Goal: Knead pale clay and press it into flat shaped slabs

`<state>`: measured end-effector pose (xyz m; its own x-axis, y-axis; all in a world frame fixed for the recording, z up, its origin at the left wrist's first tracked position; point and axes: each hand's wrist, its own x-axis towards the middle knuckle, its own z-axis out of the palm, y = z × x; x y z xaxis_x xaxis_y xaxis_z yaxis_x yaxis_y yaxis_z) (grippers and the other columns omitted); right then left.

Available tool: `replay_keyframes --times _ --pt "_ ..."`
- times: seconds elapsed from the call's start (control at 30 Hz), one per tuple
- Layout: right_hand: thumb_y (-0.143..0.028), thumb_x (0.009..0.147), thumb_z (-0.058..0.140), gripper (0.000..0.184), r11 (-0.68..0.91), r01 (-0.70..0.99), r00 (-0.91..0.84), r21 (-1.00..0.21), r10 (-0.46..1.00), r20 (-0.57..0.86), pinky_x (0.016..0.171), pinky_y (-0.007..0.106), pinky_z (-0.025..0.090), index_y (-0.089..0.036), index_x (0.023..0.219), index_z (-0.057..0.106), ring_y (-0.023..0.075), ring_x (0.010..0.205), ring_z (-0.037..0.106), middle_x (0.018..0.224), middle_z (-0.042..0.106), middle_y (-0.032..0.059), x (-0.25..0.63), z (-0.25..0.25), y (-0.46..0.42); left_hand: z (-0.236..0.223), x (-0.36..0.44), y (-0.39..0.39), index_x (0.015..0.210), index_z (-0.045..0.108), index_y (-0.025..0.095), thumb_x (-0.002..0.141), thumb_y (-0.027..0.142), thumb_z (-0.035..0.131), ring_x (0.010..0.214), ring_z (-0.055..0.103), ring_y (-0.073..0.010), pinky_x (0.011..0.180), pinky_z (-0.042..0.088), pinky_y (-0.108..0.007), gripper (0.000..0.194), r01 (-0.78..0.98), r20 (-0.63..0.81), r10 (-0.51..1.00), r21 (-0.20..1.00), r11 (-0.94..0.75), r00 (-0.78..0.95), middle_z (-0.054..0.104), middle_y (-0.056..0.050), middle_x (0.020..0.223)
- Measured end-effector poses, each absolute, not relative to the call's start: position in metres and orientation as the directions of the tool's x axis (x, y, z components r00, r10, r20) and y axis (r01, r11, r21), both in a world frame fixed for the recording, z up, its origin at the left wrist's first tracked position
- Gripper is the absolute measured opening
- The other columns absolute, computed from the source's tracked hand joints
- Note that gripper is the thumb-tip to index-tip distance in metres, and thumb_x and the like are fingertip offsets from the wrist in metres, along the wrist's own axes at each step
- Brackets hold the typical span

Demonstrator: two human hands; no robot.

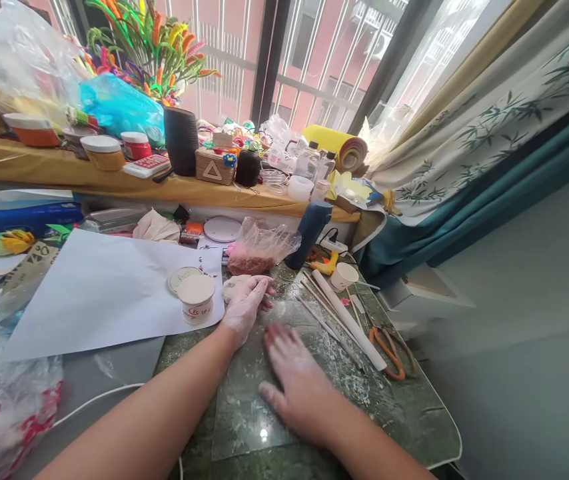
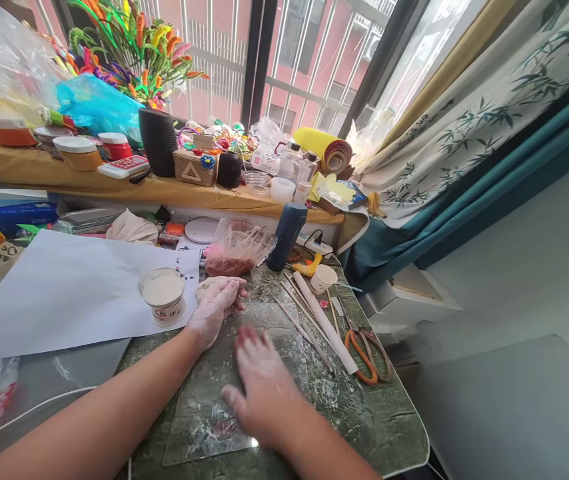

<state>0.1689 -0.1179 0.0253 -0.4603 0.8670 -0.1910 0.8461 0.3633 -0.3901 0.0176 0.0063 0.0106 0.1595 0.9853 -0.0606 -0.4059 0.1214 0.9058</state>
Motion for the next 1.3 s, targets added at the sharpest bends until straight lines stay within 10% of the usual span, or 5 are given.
replay_keyframes --times 0.27,0.5,0.7,0.97,1.3 --pt "-0.047 0.099 0.045 0.078 0.154 0.939 -0.218 -0.308 0.958 -0.187 0.126 0.055 0.014 -0.007 0.160 0.017 0.0321 0.156 0.004 0.167 0.004 0.0143 0.183 0.015 -0.128 0.009 0.020 0.007 0.096 0.069 0.020 0.077 0.055 0.074 0.058 0.059 -0.0110 0.055 0.045 -0.023 0.040 -0.381 -0.033 0.983 0.919 0.100 0.179 0.067 -0.001 0.081" --pt "-0.040 0.097 0.051 0.074 0.504 0.750 -0.619 -0.429 0.762 -0.188 0.127 0.051 0.016 -0.019 0.161 0.021 0.0287 0.155 0.014 0.166 0.015 0.0062 0.189 0.006 -0.151 0.008 0.017 0.007 0.097 0.069 0.021 0.079 0.057 0.072 0.059 0.060 -0.0113 0.057 0.047 -0.023 0.041 -0.373 -0.024 0.986 0.924 0.084 0.164 0.068 -0.001 0.081" --pt "-0.043 0.099 0.045 0.075 0.053 0.962 -0.130 -0.266 0.951 -0.280 0.126 0.055 0.015 -0.005 0.159 0.022 0.0330 0.155 0.005 0.166 0.004 0.0143 0.198 0.012 -0.149 0.007 0.021 0.009 0.099 0.067 0.021 0.082 0.057 0.069 0.060 0.059 -0.0114 0.057 0.045 -0.023 0.040 -0.274 -0.011 0.976 0.959 0.072 0.217 0.067 0.000 0.081" --pt "-0.054 0.101 0.044 0.074 0.569 0.599 -0.746 -0.563 0.652 -0.136 0.128 0.044 0.007 -0.012 0.160 0.024 0.0249 0.156 0.012 0.166 0.019 0.0117 0.159 0.023 -0.152 0.013 0.017 0.007 0.101 0.068 0.020 0.078 0.059 0.071 0.064 0.060 -0.0124 0.063 0.049 -0.025 0.045 -0.294 -0.025 0.976 0.952 0.090 0.216 0.067 -0.001 0.084" --pt "-0.051 0.099 0.047 0.083 0.266 0.872 -0.354 -0.411 0.922 -0.155 0.127 0.053 0.007 -0.001 0.159 0.019 0.0333 0.156 0.005 0.166 0.009 0.0205 0.143 0.032 -0.089 0.014 0.016 0.005 0.101 0.068 0.019 0.076 0.056 0.075 0.068 0.060 -0.0125 0.067 0.049 -0.024 0.045 -0.355 -0.017 0.972 0.929 0.102 0.236 0.068 -0.001 0.083"
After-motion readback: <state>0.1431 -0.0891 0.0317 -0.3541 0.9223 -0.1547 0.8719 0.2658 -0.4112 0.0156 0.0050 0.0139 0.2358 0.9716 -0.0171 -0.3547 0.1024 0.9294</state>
